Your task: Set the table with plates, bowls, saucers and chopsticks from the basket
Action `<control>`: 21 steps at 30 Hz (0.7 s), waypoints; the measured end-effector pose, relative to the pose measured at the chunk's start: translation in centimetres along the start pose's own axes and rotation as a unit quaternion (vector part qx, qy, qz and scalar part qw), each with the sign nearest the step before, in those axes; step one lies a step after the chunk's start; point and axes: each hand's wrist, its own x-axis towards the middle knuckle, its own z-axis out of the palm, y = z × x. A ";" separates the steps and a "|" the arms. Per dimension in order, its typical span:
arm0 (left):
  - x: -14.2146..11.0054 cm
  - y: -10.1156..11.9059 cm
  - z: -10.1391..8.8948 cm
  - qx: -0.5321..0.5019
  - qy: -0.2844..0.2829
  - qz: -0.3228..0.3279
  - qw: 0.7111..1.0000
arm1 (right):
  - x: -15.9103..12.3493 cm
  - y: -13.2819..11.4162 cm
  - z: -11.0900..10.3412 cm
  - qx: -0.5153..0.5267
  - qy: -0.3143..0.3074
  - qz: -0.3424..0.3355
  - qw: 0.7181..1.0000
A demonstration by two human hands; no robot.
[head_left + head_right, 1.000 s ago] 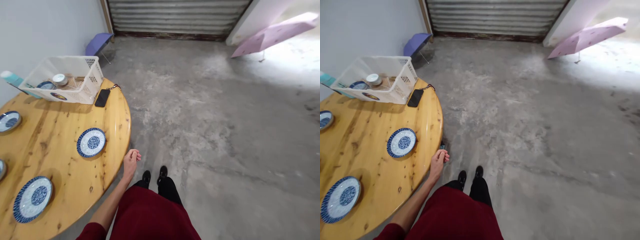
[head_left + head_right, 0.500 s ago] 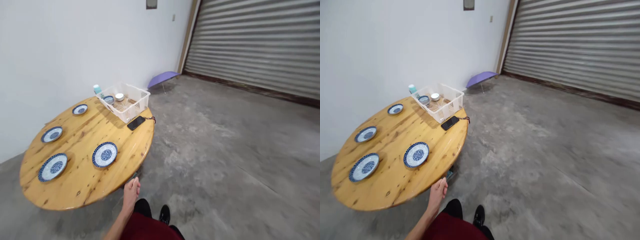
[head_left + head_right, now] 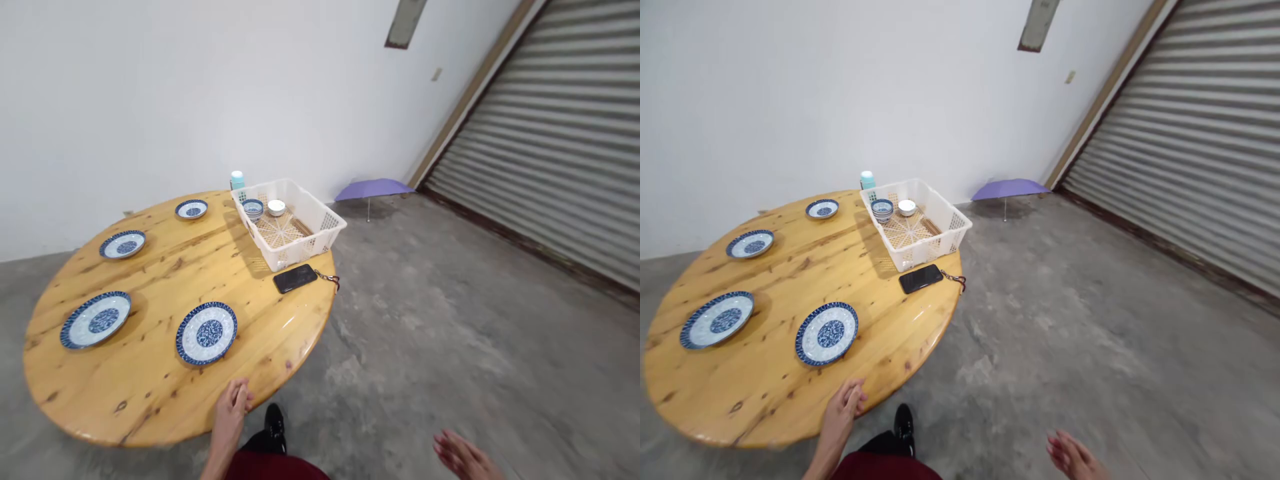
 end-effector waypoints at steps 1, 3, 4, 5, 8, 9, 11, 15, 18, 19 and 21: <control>0.7 0.3 0.3 -0.009 -0.011 -0.001 1.000 | 1.0 -2.3 1.1 0.010 0.004 0.008 1.000; 2.0 0.8 0.7 -0.017 -0.031 0.006 0.999 | 2.4 -7.2 3.2 0.013 0.008 -0.015 1.000; 2.5 0.9 0.8 -0.018 -0.038 0.013 0.999 | 3.0 -9.7 4.1 0.012 0.004 -0.043 0.999; 2.9 0.9 0.8 -0.018 -0.045 0.020 0.999 | 3.5 -12.3 5.1 0.009 0.004 -0.075 0.997; 3.9 -0.1 0.6 -0.019 -0.048 0.031 0.998 | 4.7 -19.8 8.2 -0.007 -0.030 -0.167 0.985; 4.2 -0.7 0.5 -0.020 -0.047 0.031 0.998 | 5.0 -22.1 9.4 -0.008 -0.040 -0.196 0.980; 4.5 -2.1 0.3 -0.022 -0.045 0.031 0.998 | 5.3 -26.6 12.2 -0.010 -0.069 -0.249 0.966; 4.7 -4.4 0.4 -0.025 -0.022 0.017 0.999 | 5.6 -34.2 19.4 -0.039 -0.152 -0.323 0.933; 4.8 -4.1 0.8 -0.033 0.007 -0.005 0.999 | 6.3 -38.8 25.8 -0.050 -0.234 -0.348 0.906; 5.1 -3.5 0.9 -0.039 0.018 -0.012 0.999 | 6.7 -40.0 28.0 -0.059 -0.262 -0.346 0.899; 6.0 -1.8 1.0 -0.040 0.040 -0.027 0.998 | 7.9 -42.2 32.6 -0.080 -0.308 -0.332 0.888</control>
